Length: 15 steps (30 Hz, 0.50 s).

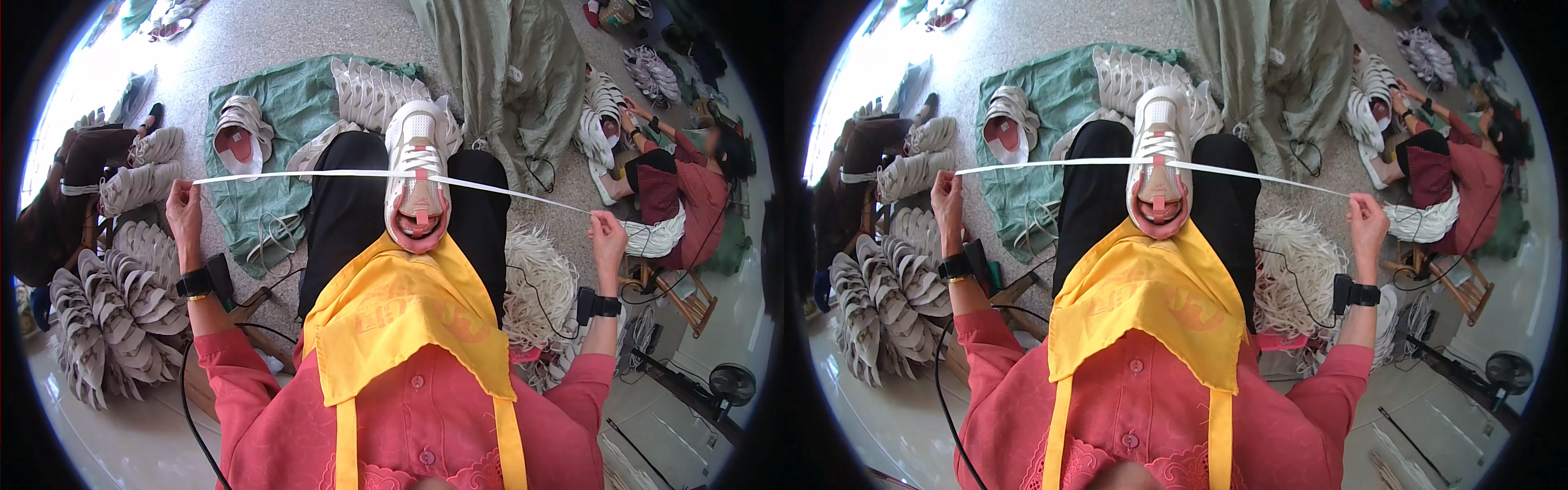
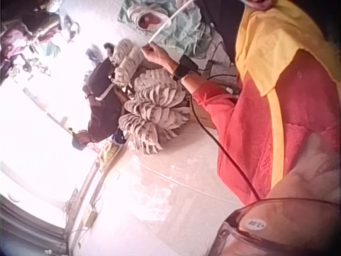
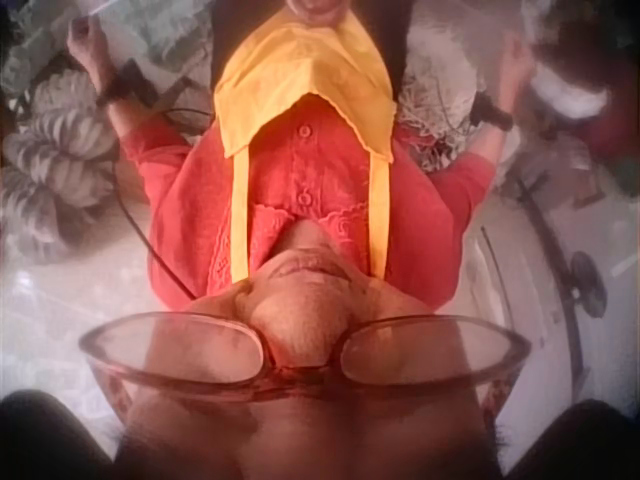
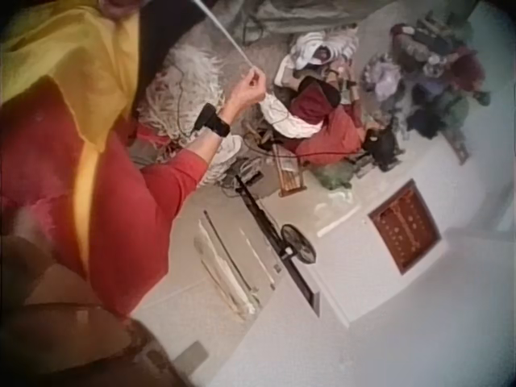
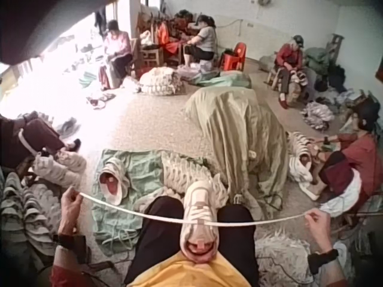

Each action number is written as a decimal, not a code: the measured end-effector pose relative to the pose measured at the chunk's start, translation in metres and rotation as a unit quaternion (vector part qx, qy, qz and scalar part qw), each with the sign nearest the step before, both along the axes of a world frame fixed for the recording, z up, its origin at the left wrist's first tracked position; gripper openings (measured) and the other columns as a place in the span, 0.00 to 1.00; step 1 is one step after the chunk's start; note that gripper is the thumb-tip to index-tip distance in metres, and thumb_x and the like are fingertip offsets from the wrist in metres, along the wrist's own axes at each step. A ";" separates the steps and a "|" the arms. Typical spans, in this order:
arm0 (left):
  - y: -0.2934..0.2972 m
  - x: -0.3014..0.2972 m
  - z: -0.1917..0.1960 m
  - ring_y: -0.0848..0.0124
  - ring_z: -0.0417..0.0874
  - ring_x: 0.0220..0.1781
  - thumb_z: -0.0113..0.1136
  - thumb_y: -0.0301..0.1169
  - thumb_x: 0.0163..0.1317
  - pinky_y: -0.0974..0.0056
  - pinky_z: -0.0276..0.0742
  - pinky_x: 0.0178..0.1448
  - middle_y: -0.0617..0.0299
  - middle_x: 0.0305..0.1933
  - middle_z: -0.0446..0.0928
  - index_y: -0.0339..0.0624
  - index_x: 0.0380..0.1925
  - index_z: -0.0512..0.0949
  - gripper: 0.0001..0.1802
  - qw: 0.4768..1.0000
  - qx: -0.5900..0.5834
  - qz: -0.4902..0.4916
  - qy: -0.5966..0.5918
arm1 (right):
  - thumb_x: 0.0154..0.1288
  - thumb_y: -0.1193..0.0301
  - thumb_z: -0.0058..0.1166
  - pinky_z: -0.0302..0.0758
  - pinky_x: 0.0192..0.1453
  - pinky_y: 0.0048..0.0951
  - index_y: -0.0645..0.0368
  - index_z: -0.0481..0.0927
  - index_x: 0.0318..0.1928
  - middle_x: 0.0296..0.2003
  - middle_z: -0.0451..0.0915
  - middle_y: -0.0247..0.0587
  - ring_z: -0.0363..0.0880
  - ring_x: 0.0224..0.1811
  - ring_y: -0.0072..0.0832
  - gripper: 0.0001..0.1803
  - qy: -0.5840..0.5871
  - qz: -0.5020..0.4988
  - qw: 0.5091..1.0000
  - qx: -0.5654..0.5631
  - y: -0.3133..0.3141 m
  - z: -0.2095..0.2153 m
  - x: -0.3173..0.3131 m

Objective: Lacing a pair of white sneakers in a factory setting.

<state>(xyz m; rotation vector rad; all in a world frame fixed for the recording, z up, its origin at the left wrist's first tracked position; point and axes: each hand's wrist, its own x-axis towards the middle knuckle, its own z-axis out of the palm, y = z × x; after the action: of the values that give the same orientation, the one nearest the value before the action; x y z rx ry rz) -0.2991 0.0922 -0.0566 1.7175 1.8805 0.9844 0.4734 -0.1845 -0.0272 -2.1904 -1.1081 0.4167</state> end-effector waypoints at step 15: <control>0.010 -0.004 -0.007 0.80 0.75 0.27 0.62 0.30 0.71 0.70 0.71 0.31 0.67 0.26 0.76 0.37 0.36 0.79 0.08 0.999 -0.039 0.009 -0.024 | 0.70 0.78 0.58 0.80 0.30 0.25 0.65 0.85 0.44 0.29 0.86 0.39 0.86 0.29 0.23 0.06 -0.022 0.017 0.997 -0.069 -0.003 -0.022 0.022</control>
<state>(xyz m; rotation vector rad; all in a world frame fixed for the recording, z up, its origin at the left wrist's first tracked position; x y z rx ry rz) -0.3032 0.1021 -0.0639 1.6223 1.8818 0.9383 0.4951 -0.1879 -0.0491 -2.3136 -1.1722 0.4747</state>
